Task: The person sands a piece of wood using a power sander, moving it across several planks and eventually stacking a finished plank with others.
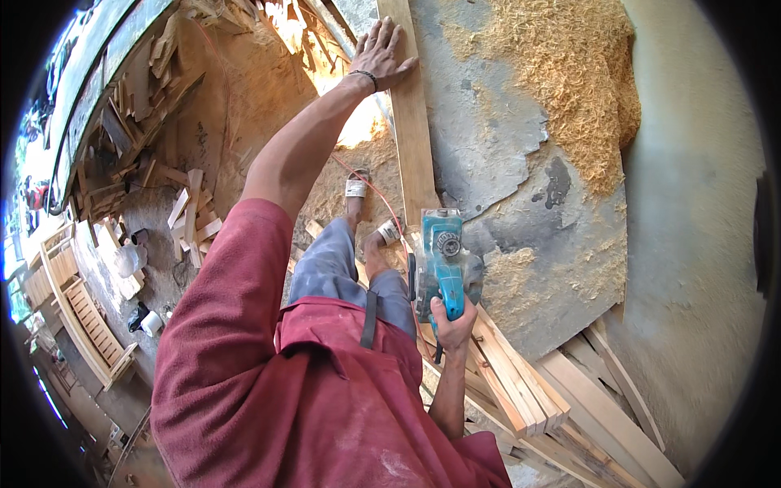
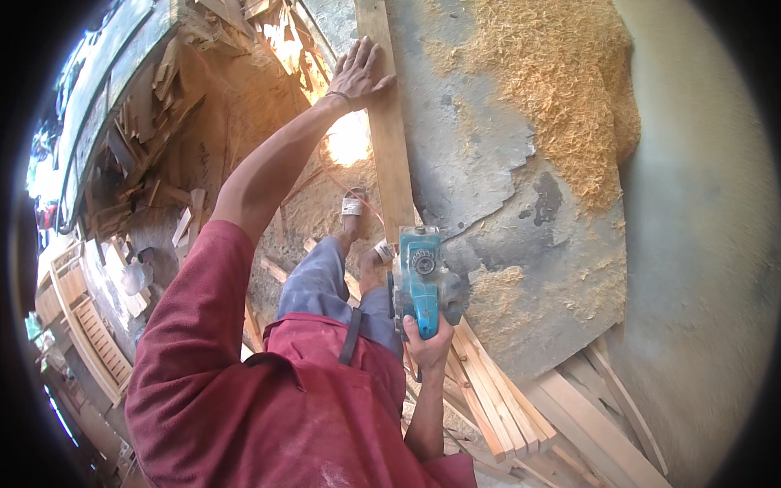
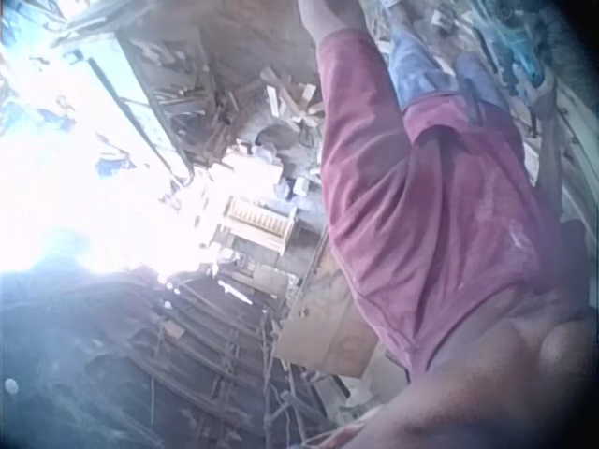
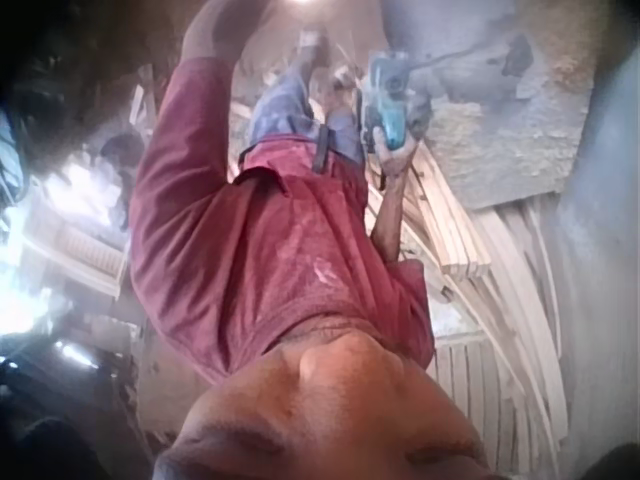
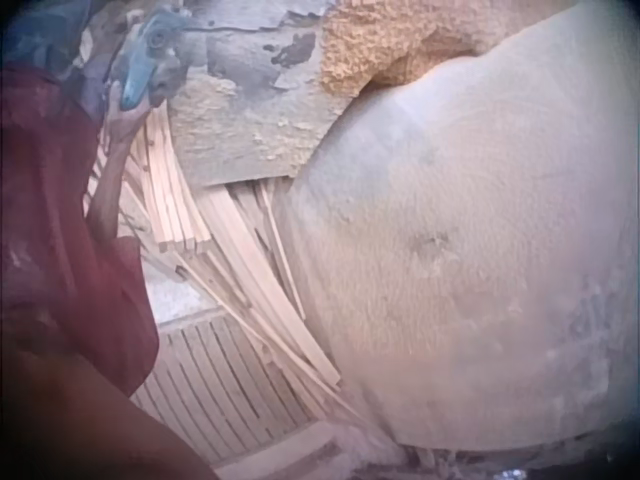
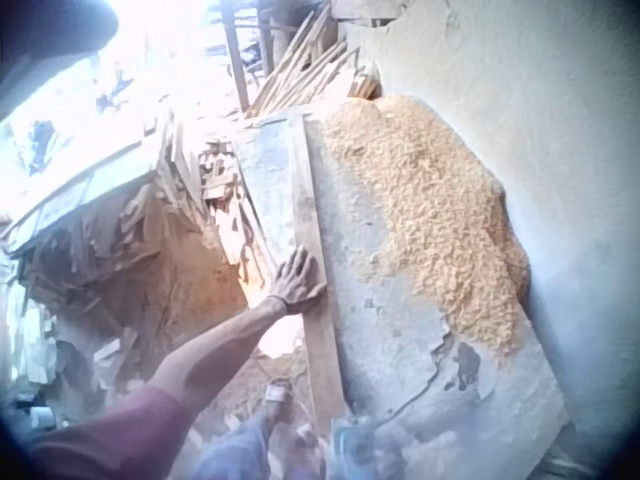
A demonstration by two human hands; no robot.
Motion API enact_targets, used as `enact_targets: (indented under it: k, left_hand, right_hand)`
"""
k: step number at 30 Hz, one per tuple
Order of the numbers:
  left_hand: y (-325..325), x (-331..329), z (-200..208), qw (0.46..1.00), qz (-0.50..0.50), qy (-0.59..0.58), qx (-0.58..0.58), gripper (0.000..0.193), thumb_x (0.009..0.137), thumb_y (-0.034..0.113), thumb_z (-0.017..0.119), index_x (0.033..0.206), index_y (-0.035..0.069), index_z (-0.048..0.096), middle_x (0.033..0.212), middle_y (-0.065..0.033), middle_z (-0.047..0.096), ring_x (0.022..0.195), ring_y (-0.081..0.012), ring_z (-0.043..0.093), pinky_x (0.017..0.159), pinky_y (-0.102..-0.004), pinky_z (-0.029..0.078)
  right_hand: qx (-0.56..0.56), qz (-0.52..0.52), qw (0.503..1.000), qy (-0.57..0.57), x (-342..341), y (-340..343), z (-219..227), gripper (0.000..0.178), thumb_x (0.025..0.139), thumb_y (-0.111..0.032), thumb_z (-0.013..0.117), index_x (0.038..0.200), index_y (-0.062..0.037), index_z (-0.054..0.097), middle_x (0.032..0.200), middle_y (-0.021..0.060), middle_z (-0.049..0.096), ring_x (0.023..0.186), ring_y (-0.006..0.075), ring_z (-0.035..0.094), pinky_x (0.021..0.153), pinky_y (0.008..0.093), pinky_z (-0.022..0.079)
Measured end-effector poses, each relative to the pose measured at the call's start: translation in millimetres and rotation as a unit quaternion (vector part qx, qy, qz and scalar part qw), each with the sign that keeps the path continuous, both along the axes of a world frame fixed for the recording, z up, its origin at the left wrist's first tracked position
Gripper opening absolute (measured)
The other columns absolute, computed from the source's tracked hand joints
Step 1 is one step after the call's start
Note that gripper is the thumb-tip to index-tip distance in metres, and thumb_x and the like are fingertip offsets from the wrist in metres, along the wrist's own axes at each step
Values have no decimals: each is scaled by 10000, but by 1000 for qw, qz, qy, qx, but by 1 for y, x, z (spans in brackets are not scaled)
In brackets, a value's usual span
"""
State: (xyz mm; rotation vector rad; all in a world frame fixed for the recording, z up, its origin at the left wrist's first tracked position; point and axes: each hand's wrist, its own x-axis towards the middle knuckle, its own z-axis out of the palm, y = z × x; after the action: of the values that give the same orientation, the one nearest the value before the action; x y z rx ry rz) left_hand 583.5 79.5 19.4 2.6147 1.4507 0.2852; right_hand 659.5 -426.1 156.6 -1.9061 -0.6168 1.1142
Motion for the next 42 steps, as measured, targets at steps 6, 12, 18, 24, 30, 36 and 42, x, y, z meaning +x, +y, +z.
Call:
enact_targets:
  k: [6,12,18,24,30,36,42]
  left_hand:
    - [5,5,-13,998,11,-63,-23,912,926,688,357,1562,62,170,1640,-174,29,1520,-325,7,1232,-444,93]
    - [1,8,-2,999,13,-30,-20,871,953,630,365,1559,46,142,1636,-188,31,1517,-340,15,1231,-451,91]
    - [0,10,2,1000,10,-1,-25,868,955,621,337,1561,34,132,1632,-207,11,1516,-349,5,1229,-450,68]
    - [1,9,4,999,9,9,-40,880,949,627,322,1561,26,126,1633,-212,6,1519,-340,2,1230,-439,63]
    - [0,11,3,1000,7,-10,-26,841,968,593,360,1555,27,152,1631,-210,15,1513,-368,6,1224,-468,83]
    - [2,9,-1,999,6,-17,-31,785,988,536,362,1551,26,164,1632,-209,5,1514,-364,-3,1223,-473,92]
    - [2,8,2,998,-1,-31,-48,761,1000,505,338,1554,19,149,1631,-211,13,1515,-359,-2,1225,-470,84]
  right_hand:
    - [1,27,1000,-10,-5,2,8,192,843,-167,726,843,2,635,690,9,601,624,92,547,578,283,453]
    - [3,57,997,-43,-5,23,0,223,820,-203,734,812,-5,634,618,56,605,538,154,560,531,324,450]
    - [-12,75,994,-79,-2,39,0,224,839,-197,715,781,-7,610,596,47,573,535,134,519,530,324,432]
    - [-9,78,994,-79,1,48,-3,238,820,-228,736,812,-9,642,566,79,579,490,184,561,511,350,447]
    - [-16,81,995,-55,3,64,9,211,848,-207,709,832,-3,659,634,86,675,577,194,669,562,341,504]
    - [-15,81,995,-57,3,81,11,218,847,-205,711,825,3,650,624,95,666,563,199,663,558,341,501]
    - [-5,91,993,-74,7,94,12,240,843,-214,717,792,5,631,594,101,633,539,201,637,536,351,481]
